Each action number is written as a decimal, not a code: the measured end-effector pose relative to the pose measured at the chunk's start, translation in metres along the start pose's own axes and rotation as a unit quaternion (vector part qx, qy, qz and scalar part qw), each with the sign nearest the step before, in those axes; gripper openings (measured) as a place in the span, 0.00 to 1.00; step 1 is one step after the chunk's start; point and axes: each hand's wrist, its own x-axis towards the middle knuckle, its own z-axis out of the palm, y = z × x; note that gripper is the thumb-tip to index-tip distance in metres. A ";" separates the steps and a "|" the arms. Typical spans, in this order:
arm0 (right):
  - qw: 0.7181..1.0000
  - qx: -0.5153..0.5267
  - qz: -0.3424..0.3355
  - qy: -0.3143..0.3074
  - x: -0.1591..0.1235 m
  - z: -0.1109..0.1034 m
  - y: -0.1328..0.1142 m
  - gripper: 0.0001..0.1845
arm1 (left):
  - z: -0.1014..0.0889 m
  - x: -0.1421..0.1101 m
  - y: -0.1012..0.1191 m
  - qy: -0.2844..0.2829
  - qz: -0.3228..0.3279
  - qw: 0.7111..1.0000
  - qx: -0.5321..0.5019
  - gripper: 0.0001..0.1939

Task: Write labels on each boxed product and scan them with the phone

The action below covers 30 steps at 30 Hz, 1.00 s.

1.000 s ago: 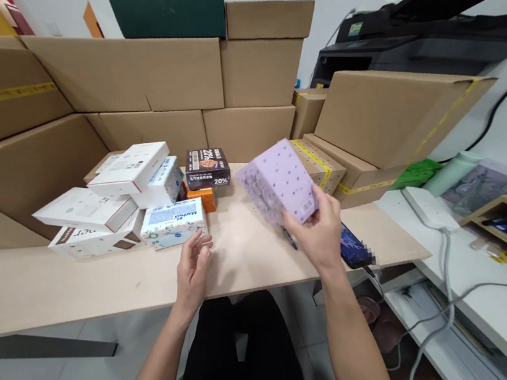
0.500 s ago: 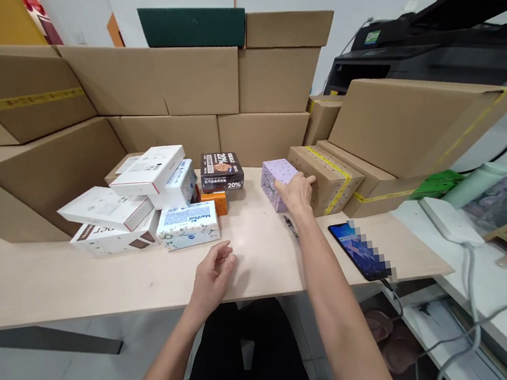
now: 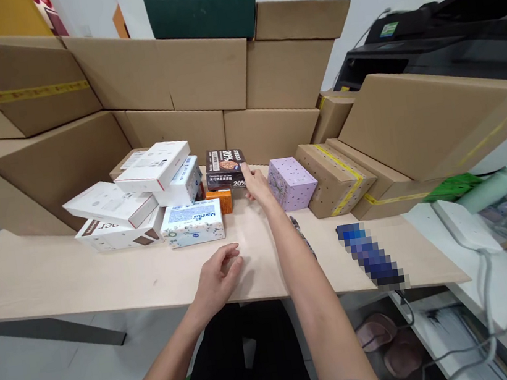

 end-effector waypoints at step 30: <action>0.994 0.045 -0.093 -0.032 -0.191 -0.120 0.040 0.35 | -0.004 0.005 -0.003 0.079 -0.001 0.992 -0.095 0.22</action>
